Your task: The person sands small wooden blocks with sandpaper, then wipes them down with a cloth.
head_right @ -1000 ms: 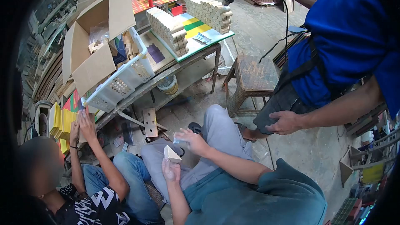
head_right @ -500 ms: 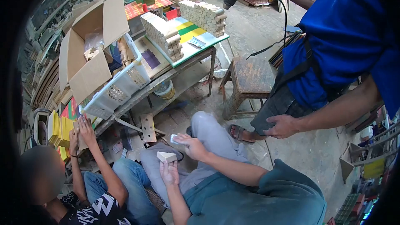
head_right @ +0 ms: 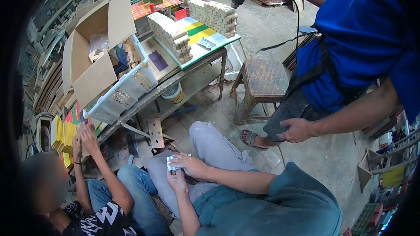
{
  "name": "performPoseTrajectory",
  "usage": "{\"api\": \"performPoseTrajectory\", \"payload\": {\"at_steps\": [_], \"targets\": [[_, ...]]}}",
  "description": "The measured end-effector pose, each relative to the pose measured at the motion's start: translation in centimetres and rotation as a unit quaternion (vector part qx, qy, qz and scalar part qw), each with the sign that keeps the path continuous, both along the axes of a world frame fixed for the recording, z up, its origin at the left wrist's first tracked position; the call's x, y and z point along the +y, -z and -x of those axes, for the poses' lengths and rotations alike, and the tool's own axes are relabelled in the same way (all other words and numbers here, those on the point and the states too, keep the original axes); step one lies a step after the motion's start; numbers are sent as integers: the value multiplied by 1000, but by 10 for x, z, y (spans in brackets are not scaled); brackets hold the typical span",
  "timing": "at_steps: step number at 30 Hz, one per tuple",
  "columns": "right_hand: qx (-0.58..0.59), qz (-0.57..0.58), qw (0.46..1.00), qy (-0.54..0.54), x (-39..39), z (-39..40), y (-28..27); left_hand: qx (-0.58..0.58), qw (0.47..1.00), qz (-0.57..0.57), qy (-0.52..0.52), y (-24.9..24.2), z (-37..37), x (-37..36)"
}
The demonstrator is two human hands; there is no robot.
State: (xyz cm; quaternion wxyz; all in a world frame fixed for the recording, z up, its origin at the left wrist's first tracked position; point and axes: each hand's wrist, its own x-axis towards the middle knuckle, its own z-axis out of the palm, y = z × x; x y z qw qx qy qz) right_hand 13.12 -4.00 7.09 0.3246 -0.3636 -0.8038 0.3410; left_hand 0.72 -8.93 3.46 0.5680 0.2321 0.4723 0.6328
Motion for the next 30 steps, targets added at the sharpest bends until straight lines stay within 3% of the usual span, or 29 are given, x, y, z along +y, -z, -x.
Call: {"api": "performPoseTrajectory", "payload": {"at_steps": [4,11,13,16,19,23,25,28,30], "targets": [[-29,6,999,21,8,-15,10,13,995,-6,94,0,2,2],[45,31,998,-31,-3,-26,-6,-65,995,25,68,2,0,5],[73,35,996,-23,3,-27,3,-143,984,-13,105,-14,-4,7],[-17,53,995,88,21,-40,4,-181,967,-48,173,-18,-2,6],[37,6,993,109,14,-46,-11,-148,982,17,112,-11,0,12],[90,28,996,-11,-3,-26,-7,-86,996,17,33,9,1,9],[31,39,999,16,6,-28,0,-138,980,-9,141,11,11,4],[34,115,993,10,25,-28,18,-191,976,25,98,-11,10,-2],[48,24,997,61,22,-22,4,-157,985,53,55,1,12,1]]}}
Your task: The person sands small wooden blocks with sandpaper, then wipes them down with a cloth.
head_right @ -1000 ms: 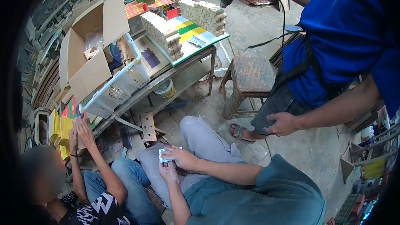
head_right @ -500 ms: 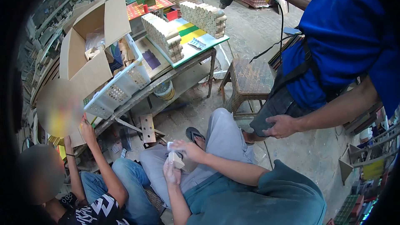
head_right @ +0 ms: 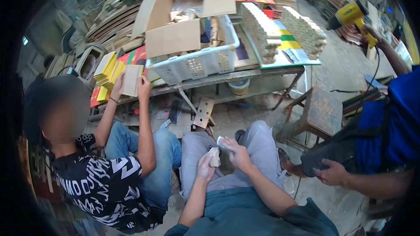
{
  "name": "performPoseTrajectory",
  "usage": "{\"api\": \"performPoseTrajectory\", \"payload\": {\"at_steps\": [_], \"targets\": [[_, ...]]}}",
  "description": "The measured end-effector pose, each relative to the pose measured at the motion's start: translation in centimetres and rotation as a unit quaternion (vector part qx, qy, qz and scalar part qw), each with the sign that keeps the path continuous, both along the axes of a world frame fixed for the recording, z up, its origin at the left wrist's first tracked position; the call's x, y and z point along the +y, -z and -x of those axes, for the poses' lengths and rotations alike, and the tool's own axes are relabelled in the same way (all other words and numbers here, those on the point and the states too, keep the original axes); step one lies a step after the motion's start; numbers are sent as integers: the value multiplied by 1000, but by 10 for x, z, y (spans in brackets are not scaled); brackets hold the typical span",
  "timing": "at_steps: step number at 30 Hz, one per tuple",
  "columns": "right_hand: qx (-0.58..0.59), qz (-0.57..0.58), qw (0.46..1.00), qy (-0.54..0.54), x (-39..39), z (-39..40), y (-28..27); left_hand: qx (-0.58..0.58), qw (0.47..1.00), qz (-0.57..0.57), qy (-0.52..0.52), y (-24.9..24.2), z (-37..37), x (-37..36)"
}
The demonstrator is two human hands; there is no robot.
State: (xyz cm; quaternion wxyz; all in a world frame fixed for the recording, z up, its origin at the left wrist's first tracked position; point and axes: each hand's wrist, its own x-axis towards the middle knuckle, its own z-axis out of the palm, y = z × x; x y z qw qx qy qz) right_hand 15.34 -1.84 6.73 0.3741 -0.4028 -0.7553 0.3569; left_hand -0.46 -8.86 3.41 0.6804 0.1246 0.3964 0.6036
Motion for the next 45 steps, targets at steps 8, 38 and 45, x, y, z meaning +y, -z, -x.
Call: {"api": "performPoseTrajectory", "payload": {"at_steps": [8,38,45], "targets": [[-53,30,998,-10,1,-8,10,-49,996,-71,38,-3,-1,-4],[7,8,999,-40,-12,23,-8,93,992,32,-80,6,-15,1],[-61,6,994,-91,-12,16,1,212,977,-14,-12,24,-11,-2]]}}
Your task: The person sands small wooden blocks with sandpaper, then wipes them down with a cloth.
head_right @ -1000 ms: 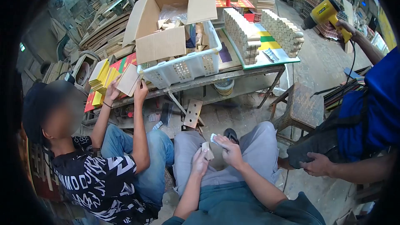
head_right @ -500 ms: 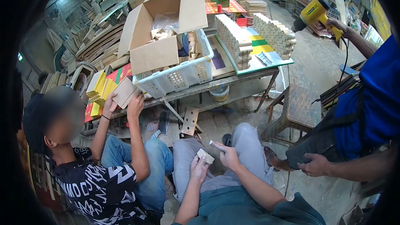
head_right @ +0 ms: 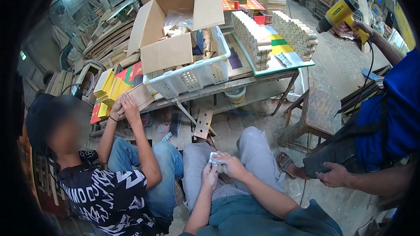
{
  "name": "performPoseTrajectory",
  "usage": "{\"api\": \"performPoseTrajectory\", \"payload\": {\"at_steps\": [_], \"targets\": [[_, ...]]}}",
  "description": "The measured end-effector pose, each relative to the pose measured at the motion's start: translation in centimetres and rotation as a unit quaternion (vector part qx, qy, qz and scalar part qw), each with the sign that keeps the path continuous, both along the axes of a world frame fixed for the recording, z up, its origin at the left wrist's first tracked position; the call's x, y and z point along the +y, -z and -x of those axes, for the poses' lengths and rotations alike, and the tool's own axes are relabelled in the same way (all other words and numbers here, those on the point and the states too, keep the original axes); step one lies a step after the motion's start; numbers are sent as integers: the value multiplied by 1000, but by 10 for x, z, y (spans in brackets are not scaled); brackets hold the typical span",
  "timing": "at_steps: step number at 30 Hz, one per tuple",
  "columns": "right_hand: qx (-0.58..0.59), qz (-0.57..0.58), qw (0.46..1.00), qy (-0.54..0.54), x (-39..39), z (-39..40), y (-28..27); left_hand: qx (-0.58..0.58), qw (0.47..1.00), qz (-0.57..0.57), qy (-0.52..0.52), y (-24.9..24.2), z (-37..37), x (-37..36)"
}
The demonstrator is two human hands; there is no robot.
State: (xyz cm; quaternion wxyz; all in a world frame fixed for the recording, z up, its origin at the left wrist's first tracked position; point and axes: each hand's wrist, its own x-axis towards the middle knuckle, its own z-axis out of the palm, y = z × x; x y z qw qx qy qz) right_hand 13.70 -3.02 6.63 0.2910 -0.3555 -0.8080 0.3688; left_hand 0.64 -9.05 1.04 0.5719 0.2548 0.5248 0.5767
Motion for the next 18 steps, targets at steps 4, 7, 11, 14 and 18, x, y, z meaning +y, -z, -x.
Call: {"api": "performPoseTrajectory", "payload": {"at_steps": [4,7,11,14,18], "targets": [[-12,23,997,66,8,-21,1,-205,978,3,31,-23,2,1],[29,20,994,107,11,-33,11,-255,967,5,7,-26,3,3],[70,36,985,153,12,-40,13,-227,973,33,-22,-12,-4,8],[84,43,982,162,12,-44,17,-225,973,44,-8,-11,-7,12],[92,46,980,172,13,-46,12,-194,980,47,-7,-21,-10,15]]}}
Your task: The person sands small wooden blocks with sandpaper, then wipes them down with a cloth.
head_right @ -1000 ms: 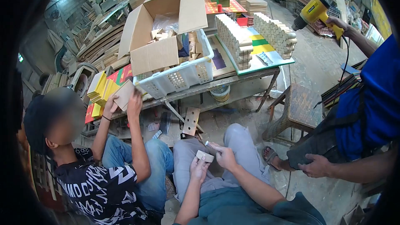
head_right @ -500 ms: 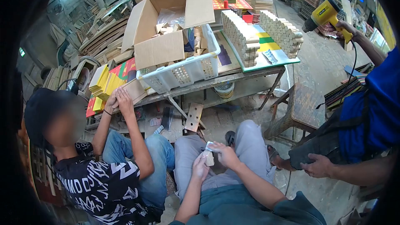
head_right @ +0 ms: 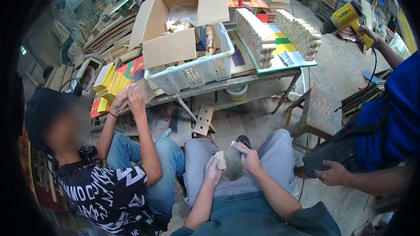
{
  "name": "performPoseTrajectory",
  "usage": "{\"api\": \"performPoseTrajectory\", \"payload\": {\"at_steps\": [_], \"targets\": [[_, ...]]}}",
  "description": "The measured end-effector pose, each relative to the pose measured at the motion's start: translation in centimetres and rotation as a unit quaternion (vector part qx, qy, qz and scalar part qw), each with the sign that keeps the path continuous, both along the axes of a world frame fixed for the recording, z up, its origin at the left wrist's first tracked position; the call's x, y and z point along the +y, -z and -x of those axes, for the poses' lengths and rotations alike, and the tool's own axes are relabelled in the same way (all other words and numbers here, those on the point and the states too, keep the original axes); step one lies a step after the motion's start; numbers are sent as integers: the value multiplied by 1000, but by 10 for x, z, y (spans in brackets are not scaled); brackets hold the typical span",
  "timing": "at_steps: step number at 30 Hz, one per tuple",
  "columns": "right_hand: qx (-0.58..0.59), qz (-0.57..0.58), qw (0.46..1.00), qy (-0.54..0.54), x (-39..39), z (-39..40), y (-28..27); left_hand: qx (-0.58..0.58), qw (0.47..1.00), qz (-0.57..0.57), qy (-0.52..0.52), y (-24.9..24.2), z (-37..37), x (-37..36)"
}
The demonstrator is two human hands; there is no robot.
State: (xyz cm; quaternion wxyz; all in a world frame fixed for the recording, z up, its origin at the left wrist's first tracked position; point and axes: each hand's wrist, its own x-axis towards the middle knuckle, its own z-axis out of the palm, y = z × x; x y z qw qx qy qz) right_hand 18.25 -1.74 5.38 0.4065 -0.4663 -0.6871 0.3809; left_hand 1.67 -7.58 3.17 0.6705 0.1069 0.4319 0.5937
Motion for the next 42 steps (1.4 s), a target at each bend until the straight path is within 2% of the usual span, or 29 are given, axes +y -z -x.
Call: {"api": "performPoseTrajectory", "payload": {"at_steps": [4,6,7,10,12,13,14,15,16,18,19,20,22,23,24,26,29,32,34,36,40,42], "targets": [[17,-1,999,-30,0,12,-11,24,1000,-5,4,2,3,-2],[12,1,993,-117,-8,25,-26,8,1000,3,-7,2,6,-6],[25,-37,985,-164,-10,31,-25,10,1000,4,-4,8,8,-8],[1,-52,985,-162,-16,49,-29,-15,998,-42,-46,19,12,-13],[-31,-66,987,-144,-3,49,-16,-60,994,-75,-57,4,16,-19],[-58,-39,993,-95,4,48,-7,-78,991,-98,-48,0,18,-21],[-84,-12,995,-46,6,48,-2,-77,991,-97,-45,-2,17,-21],[-34,-34,999,-10,4,49,-7,-43,995,-74,-54,-3,16,-21],[-33,-35,999,-9,-2,52,-13,-10,997,-52,-63,-3,17,-19],[0,-137,984,-114,-21,53,-38,-5,995,-66,-73,12,17,-16],[-52,-146,973,-173,-25,51,-44,1,994,-78,-80,16,15,-19],[-54,-142,973,-172,-24,48,-36,-2,994,-74,-78,19,16,-23],[-170,-100,978,-64,-8,42,-5,-77,990,-121,-4,8,21,-21],[-130,-63,989,-19,5,31,4,-119,984,-133,-8,-2,19,-20],[-129,-64,989,-19,9,20,5,-118,984,-135,-8,-5,18,-19],[-61,-44,994,81,15,8,7,-92,988,-102,-65,-7,17,-15],[-20,-44,993,106,5,0,-6,-50,993,-89,-63,-6,12,-7],[13,-45,995,84,0,-3,-5,-32,996,-73,-33,-4,2,-2],[14,-58,995,84,-6,3,-26,-10,998,-55,-28,-9,-5,2],[31,-61,998,10,-17,11,-36,13,999,-31,-21,-7,-7,1],[1,-56,995,-77,-24,24,-17,4,998,-59,-31,-5,-3,-2],[-17,-56,997,-51,-14,24,2,12,997,-73,-13,-13,4,-7]]}}
